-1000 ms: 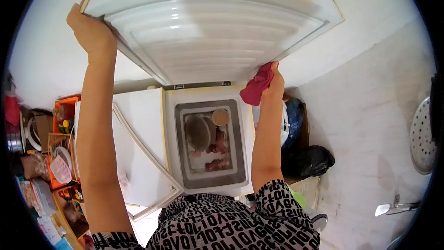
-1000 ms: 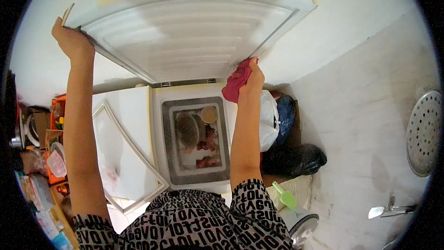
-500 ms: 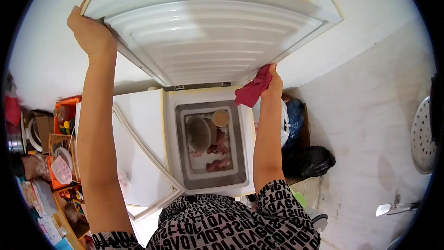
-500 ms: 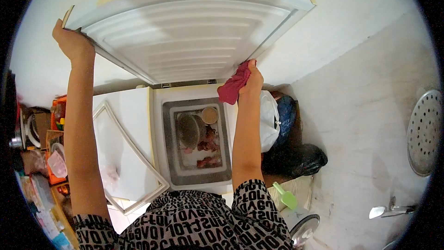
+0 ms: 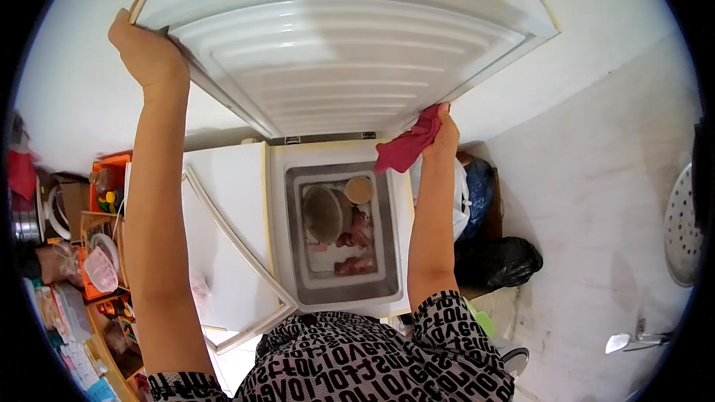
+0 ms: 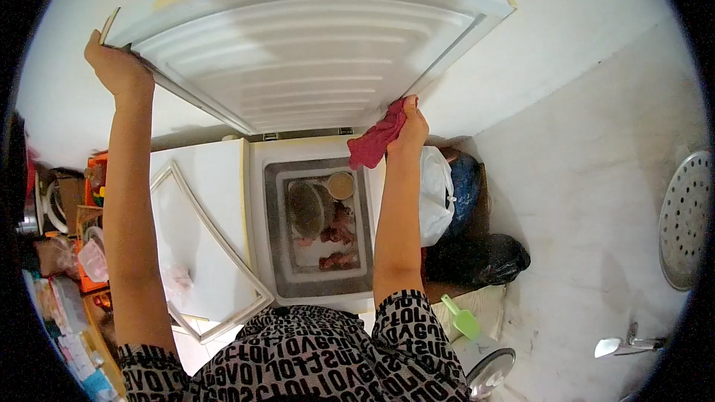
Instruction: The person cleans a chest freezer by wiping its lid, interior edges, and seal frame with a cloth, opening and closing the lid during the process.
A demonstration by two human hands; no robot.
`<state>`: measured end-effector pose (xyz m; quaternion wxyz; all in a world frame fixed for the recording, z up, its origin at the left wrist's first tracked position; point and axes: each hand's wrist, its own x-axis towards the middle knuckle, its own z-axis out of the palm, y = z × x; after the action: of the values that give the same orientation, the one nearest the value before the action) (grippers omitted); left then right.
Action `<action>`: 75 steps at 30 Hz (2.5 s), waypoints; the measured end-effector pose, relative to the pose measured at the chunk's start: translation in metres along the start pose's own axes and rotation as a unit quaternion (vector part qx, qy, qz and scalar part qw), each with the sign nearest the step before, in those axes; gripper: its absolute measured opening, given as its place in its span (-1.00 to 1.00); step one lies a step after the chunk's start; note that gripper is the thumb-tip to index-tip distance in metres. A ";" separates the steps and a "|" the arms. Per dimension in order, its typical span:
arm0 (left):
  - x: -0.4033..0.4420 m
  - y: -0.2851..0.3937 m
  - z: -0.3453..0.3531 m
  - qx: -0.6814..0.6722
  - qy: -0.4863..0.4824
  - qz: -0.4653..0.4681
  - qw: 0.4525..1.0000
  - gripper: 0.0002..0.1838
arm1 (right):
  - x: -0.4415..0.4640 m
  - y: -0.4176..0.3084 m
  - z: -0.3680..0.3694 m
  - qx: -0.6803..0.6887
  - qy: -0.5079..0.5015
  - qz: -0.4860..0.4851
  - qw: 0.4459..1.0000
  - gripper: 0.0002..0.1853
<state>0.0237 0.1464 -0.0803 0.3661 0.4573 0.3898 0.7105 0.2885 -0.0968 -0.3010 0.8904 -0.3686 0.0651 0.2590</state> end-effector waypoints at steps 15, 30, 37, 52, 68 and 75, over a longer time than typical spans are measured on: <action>-0.004 0.005 0.002 -0.031 0.010 -0.005 0.999 -0.61 | 0.007 0.019 -0.019 -0.119 0.077 -0.087 0.986 -0.79; -0.005 0.029 -0.005 -0.132 -0.025 -0.067 0.989 -0.59 | 0.011 0.041 -0.054 -0.458 0.046 -0.510 0.726 -0.90; -0.001 0.024 -0.013 -0.120 -0.020 -0.070 0.990 -0.66 | -0.045 -0.038 0.062 -0.350 0.069 -0.590 0.725 -0.91; -0.006 0.019 -0.002 -0.134 -0.014 -0.052 0.989 -0.61 | 0.012 0.063 -0.060 -0.254 0.084 -0.409 0.872 -0.79; -0.066 0.074 0.008 -0.187 -0.083 0.035 0.978 -0.66 | -0.087 0.217 -0.052 -0.691 -0.089 -0.362 0.619 -0.58; -0.068 0.065 0.006 -0.184 -0.110 0.073 0.974 -0.70 | -0.054 0.171 -0.095 -0.760 -0.040 -0.386 0.522 -0.60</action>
<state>0.0401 0.0608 -0.0458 0.4317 0.4845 0.1760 0.7402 0.1619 -0.0829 -0.4593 0.2873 -0.8836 -0.3405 -0.1439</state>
